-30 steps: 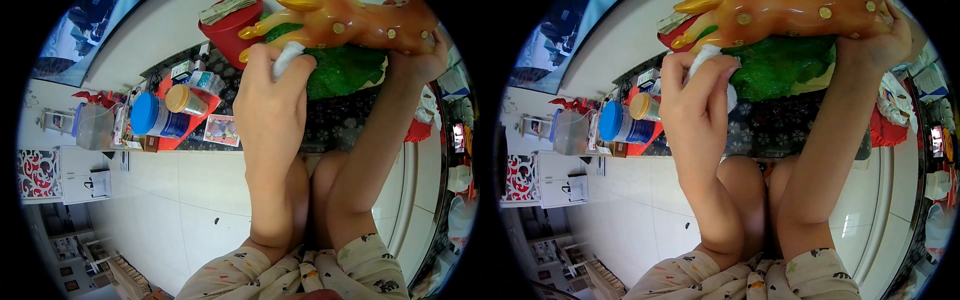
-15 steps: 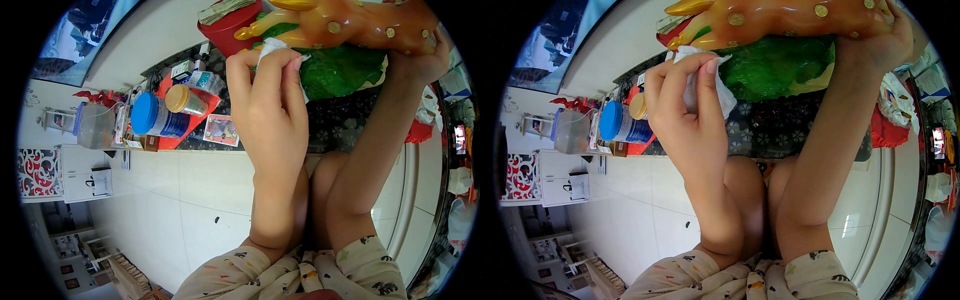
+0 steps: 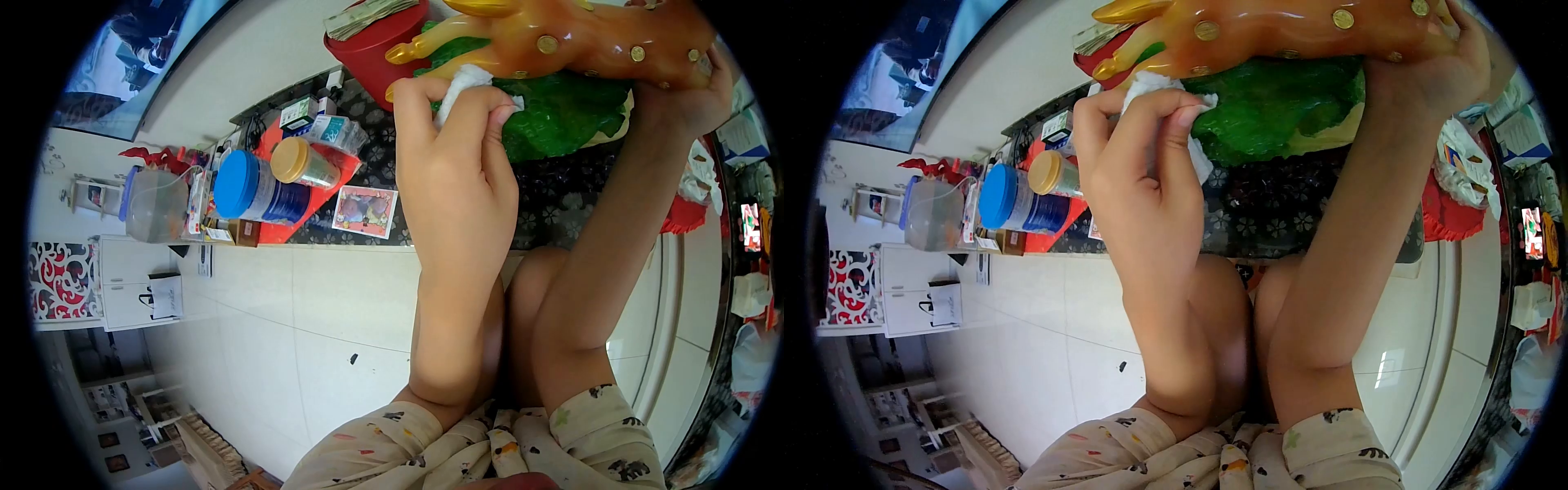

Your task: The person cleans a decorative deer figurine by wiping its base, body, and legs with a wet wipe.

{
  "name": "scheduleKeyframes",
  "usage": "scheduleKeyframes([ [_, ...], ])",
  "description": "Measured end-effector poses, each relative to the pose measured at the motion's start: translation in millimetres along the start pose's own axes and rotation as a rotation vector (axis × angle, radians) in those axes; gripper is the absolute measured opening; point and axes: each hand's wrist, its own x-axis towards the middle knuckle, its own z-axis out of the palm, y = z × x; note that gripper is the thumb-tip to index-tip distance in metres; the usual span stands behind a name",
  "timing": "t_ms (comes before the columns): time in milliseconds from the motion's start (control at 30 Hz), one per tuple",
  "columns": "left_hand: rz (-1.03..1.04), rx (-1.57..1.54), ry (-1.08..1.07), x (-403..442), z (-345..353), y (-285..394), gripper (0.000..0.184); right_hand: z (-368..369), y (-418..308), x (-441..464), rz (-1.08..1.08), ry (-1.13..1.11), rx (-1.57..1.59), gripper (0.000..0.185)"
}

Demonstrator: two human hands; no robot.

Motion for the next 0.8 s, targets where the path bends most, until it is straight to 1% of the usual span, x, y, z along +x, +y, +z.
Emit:
scheduleKeyframes([
  [33, -0.02, -0.013, 0.017, 0, 1, 1, 0.009, 3, 0, 0, -0.001, 0.03, -0.042, 0.05],
  [100, -0.059, -0.038, 0.051, -1, 4, 3, 0.007, 1, -4, 13, 0.047, 0.243, -0.285, 0.062],
  [300, -0.069, 0.033, -0.026, 1, -4, 7, 0.006, -8, -5, 15, 0.051, 0.219, -0.26, 0.061],
  [400, -0.07, 0.025, -0.024, 1, -6, 7, 0.003, -4, -5, 14, 0.031, 0.282, -0.285, 0.062],
  [500, -0.097, -0.03, 0.112, -1, -3, 2, 0.003, -10, -5, 16, 0.01, 0.259, -0.298, 0.062],
  [633, -0.176, -0.069, 0.134, 1, -7, 3, 0.005, -9, -5, 16, 0.03, 0.24, -0.269, 0.062],
  [800, -0.097, -0.072, 0.061, 0, -2, 4, 0.003, -3, -6, 13, 0.043, 0.256, -0.276, 0.062],
])
